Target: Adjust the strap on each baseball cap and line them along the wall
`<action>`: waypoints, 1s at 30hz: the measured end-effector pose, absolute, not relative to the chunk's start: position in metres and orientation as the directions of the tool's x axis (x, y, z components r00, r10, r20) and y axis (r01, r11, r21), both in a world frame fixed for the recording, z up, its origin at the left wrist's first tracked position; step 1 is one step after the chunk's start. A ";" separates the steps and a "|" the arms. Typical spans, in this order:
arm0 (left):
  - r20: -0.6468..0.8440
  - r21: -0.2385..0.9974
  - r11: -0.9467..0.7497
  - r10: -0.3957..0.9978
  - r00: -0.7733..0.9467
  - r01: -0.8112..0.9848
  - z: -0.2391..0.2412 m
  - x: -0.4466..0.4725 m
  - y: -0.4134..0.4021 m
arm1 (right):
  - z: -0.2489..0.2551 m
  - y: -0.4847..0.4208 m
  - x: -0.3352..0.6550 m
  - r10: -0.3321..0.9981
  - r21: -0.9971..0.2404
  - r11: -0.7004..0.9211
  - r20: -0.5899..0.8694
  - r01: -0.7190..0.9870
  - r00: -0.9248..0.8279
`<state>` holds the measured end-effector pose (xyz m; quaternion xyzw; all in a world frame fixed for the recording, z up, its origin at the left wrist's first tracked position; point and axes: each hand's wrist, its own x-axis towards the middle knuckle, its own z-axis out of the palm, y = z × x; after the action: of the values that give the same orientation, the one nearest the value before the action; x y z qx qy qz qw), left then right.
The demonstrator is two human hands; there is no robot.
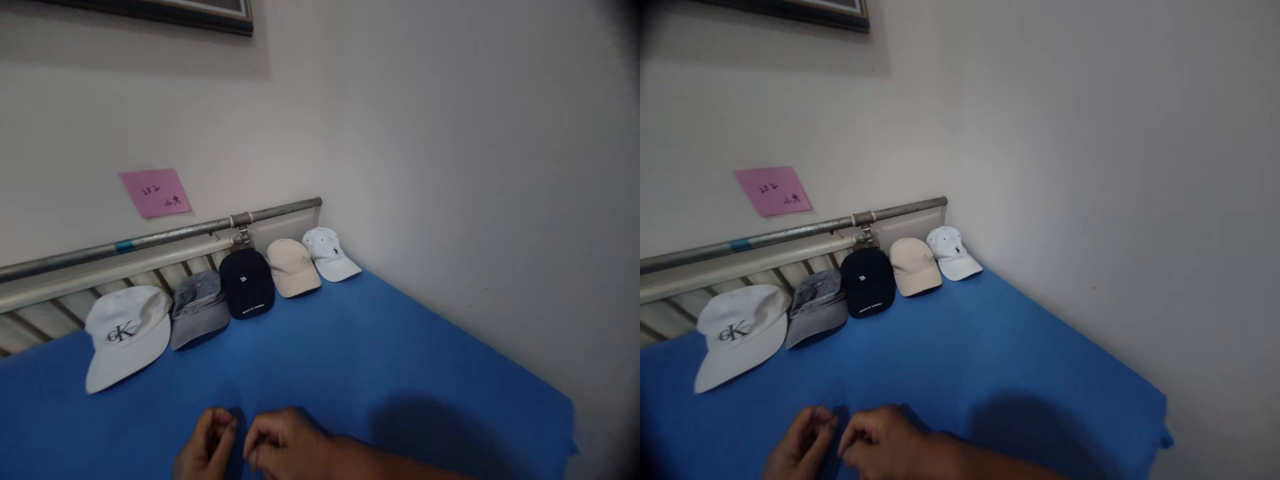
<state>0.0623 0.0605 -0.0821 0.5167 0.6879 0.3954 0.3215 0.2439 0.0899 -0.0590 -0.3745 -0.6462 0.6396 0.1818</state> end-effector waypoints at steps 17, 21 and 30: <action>0.090 0.874 0.032 0.970 -0.226 0.486 -0.066 0.079 0.052 | -0.053 0.095 0.247 0.667 -0.963 -0.091 -0.248 0.253 -0.702; 0.096 0.868 0.029 0.970 -0.224 0.497 -0.068 0.077 0.051 | -0.055 0.094 0.246 0.672 -0.963 -0.096 -0.249 0.252 -0.697; 0.086 0.895 0.031 0.967 -0.240 0.445 -0.072 0.074 0.051 | -0.054 0.094 0.247 0.701 -0.968 -0.127 -0.242 0.216 -0.671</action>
<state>0.0743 0.0514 -0.0723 0.5402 0.6534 0.4393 0.2972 0.2468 0.0939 -0.0544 -0.3613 -0.6343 0.6581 0.1844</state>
